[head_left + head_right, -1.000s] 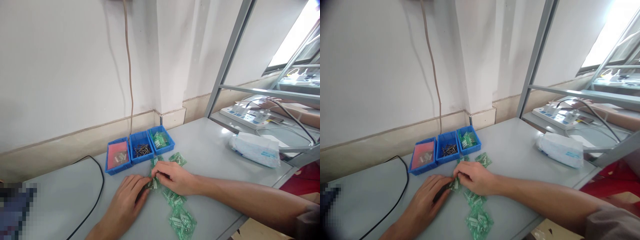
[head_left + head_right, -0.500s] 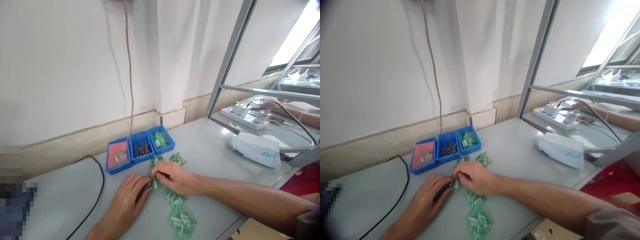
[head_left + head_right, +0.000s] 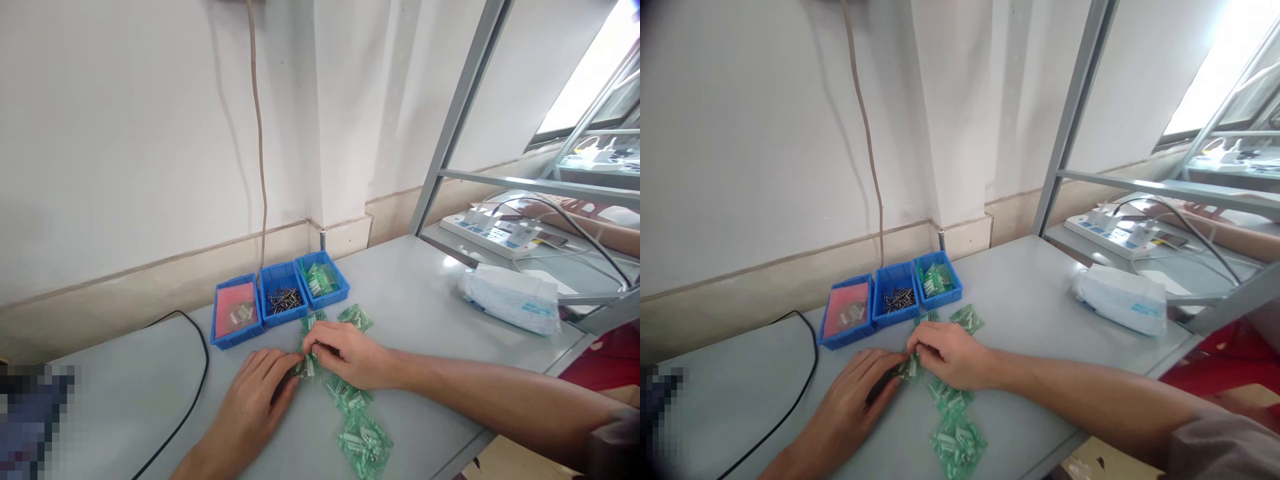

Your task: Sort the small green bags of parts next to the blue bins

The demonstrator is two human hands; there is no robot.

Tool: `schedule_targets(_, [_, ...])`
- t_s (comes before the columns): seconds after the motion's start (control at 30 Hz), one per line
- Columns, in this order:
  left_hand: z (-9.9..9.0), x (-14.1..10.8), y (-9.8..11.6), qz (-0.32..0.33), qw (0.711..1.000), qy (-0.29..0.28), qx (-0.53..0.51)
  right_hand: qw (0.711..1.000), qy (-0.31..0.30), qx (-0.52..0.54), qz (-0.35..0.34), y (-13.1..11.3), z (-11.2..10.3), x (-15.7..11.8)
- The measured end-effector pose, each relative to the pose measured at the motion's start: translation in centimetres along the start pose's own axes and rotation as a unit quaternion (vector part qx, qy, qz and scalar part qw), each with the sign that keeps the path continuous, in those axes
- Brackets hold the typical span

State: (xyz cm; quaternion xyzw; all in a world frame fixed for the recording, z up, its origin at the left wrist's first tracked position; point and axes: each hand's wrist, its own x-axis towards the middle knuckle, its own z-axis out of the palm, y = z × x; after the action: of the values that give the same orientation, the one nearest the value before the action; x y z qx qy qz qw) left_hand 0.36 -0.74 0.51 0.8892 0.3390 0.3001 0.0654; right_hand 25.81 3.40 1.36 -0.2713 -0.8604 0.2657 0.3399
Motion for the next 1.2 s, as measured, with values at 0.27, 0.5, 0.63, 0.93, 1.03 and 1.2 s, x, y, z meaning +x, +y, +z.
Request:
schedule_targets(0.27, [0.11, -0.04, 0.04, -0.005, 1.000, -0.003, -0.002, 1.000, -0.004, 0.003, 0.001, 0.00, 0.00, 0.12])
schedule_targets(0.5, [0.06, 0.02, 0.01, -0.002, 1.000, 0.004, 0.000, 1.000, -0.005, -0.004, 0.008, 0.21, 0.03, 0.05])
schedule_targets(0.63, [0.02, 0.13, 0.01, 0.000, 1.000, 0.002, -0.005, 1.000, -0.008, -0.007, 0.006, 0.41, 0.10, -0.02])
schedule_targets(0.93, [0.00, 0.04, -0.03, -0.006, 1.000, -0.003, -0.010, 1.000, -0.008, -0.002, 0.006, 0.17, 0.07, -0.12])
schedule_targets(1.03, [-0.04, -0.01, 0.03, -0.008, 1.000, -0.006, -0.010, 1.000, -0.007, 0.001, 0.004, 0.16, 0.15, -0.07])
schedule_targets(1.2, [0.01, -0.04, 0.01, -0.011, 1.000, -0.010, -0.010, 1.000, -0.010, -0.006, 0.009, 0.42, 0.22, -0.08])
